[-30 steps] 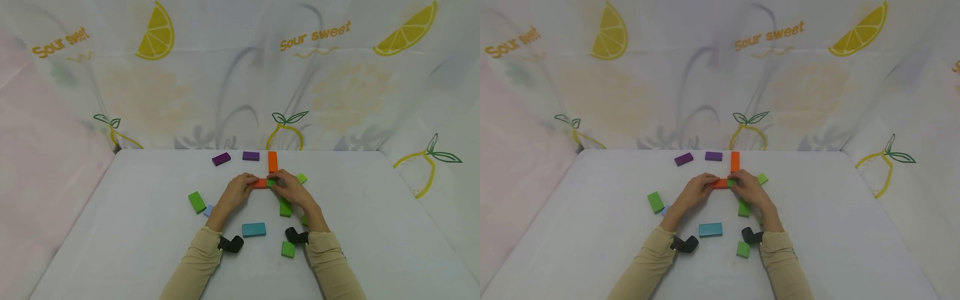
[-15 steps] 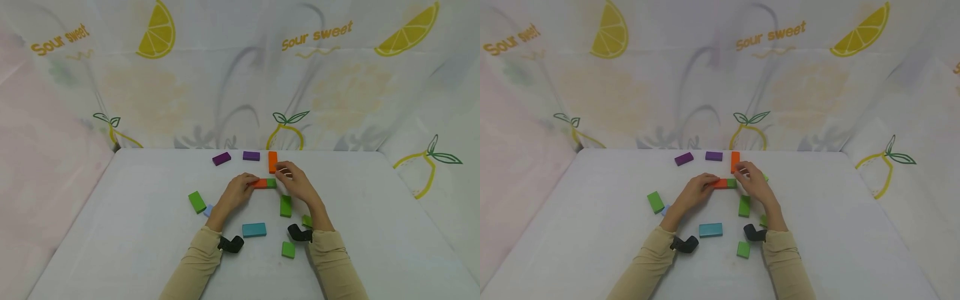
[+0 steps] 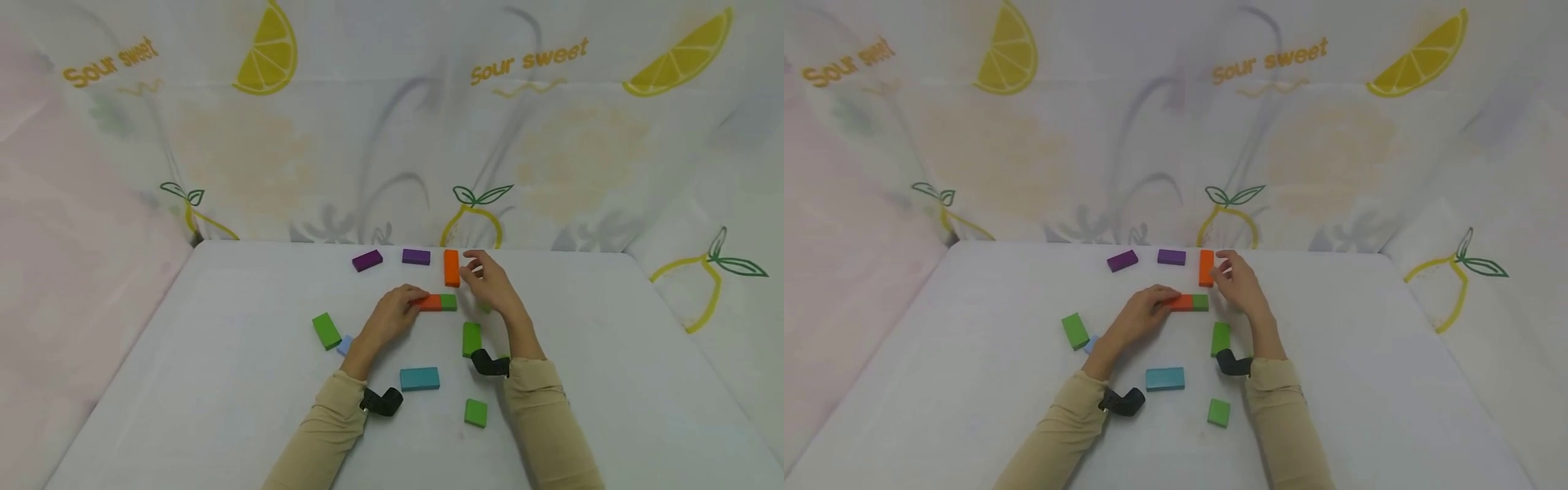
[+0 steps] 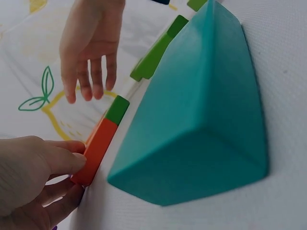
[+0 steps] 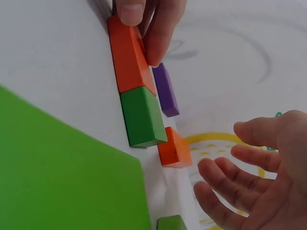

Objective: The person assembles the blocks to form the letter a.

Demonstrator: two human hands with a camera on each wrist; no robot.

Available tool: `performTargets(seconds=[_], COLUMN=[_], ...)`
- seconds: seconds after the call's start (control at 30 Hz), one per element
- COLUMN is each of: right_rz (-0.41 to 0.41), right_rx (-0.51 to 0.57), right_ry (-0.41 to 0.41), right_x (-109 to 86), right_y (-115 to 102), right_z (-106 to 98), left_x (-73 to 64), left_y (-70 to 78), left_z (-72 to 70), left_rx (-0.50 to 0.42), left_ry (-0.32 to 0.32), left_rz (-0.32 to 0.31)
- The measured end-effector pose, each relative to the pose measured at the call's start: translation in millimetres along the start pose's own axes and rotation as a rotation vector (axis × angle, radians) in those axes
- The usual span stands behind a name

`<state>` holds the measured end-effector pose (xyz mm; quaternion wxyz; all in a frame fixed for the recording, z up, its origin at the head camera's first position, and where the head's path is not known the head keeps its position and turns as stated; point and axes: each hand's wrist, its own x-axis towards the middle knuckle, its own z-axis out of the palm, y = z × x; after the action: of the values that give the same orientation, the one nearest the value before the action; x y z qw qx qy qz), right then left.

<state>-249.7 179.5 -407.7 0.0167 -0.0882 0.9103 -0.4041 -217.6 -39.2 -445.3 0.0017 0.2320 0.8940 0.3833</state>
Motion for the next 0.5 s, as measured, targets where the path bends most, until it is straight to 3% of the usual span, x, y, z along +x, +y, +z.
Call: performTargets(seconds=[0.23, 0.5], right_rz=[0.080, 0.200], right_rx=[-0.132, -0.244], right_ry=[-0.066, -0.215], right_x=[26.1, 51.2], right_y=[-1, -10], right_z=[-2, -2], left_x=[-1.4, -2.3], left_y=[2.7, 1.8], left_z=[0.2, 0.0], left_rx=[0.015, 0.024], left_ry=[-0.007, 0.002], left_rz=[-0.005, -0.008])
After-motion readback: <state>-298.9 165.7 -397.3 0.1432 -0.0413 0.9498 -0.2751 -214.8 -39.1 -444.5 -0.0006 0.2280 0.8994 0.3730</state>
